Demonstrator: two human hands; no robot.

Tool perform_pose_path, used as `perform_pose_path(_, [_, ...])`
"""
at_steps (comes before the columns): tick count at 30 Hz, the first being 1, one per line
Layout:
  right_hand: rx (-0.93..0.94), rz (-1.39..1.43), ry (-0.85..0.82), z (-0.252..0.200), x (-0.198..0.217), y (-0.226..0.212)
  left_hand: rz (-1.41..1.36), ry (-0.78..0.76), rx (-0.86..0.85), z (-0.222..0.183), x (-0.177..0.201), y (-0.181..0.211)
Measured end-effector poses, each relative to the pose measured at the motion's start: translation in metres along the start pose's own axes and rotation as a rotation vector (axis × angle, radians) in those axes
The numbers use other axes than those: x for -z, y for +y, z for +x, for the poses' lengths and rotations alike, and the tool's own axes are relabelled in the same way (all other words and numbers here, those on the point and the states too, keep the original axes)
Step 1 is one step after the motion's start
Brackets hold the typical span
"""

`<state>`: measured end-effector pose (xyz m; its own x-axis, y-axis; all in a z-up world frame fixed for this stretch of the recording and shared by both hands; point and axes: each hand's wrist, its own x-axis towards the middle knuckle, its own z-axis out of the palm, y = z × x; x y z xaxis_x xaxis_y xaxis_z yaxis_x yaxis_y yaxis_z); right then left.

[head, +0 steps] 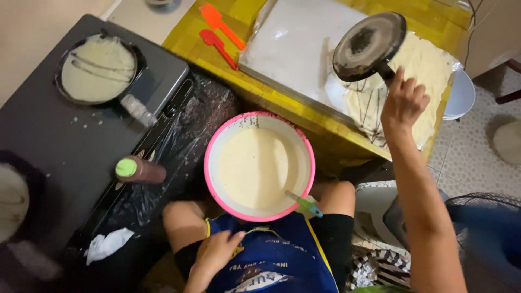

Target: Making thin crepes or wrappers by dipping pans into batter and cooking them on a gas stove.

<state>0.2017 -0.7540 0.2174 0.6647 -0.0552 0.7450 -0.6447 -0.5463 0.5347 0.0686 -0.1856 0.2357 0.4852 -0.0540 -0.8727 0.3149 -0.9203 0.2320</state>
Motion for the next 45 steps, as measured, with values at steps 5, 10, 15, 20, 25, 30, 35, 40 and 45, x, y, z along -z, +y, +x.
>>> perform_pose_path(5, [-0.044,-0.023,0.233,0.046,0.031,-0.022,0.274,0.0,-0.339,-0.019,0.012,0.037])
perform_pose_path(10, [-0.239,0.704,-0.419,0.019,0.144,-0.071,0.075,0.109,-0.486,-0.003,0.032,0.075])
perform_pose_path(15, [-0.745,1.896,-1.12,-0.028,0.243,-0.124,-0.345,0.289,-0.723,0.035,0.063,0.15])
perform_pose_path(20, [-1.251,2.37,-1.666,-0.031,0.263,-0.137,-0.902,-0.144,-0.689,0.054,0.072,0.214])
perform_pose_path(25, [-0.383,1.42,-1.477,-0.027,0.075,-0.128,-0.851,0.089,-0.791,0.097,0.076,0.3])
perform_pose_path(30, [-0.39,0.948,-0.876,0.033,-0.117,-0.066,-0.718,0.432,-0.74,0.183,0.124,0.404])
perform_pose_path(35, [-0.082,0.498,-0.774,0.04,-0.252,-0.086,-0.594,0.291,-0.776,0.277,0.135,0.518])
perform_pose_path(40, [-0.144,0.738,-0.759,0.052,-0.252,-0.087,-0.292,0.339,-0.989,0.34,0.114,0.594])
perform_pose_path(45, [-0.213,1.078,-0.89,0.07,-0.19,-0.053,-0.034,0.342,-1.041,0.365,0.108,0.618])
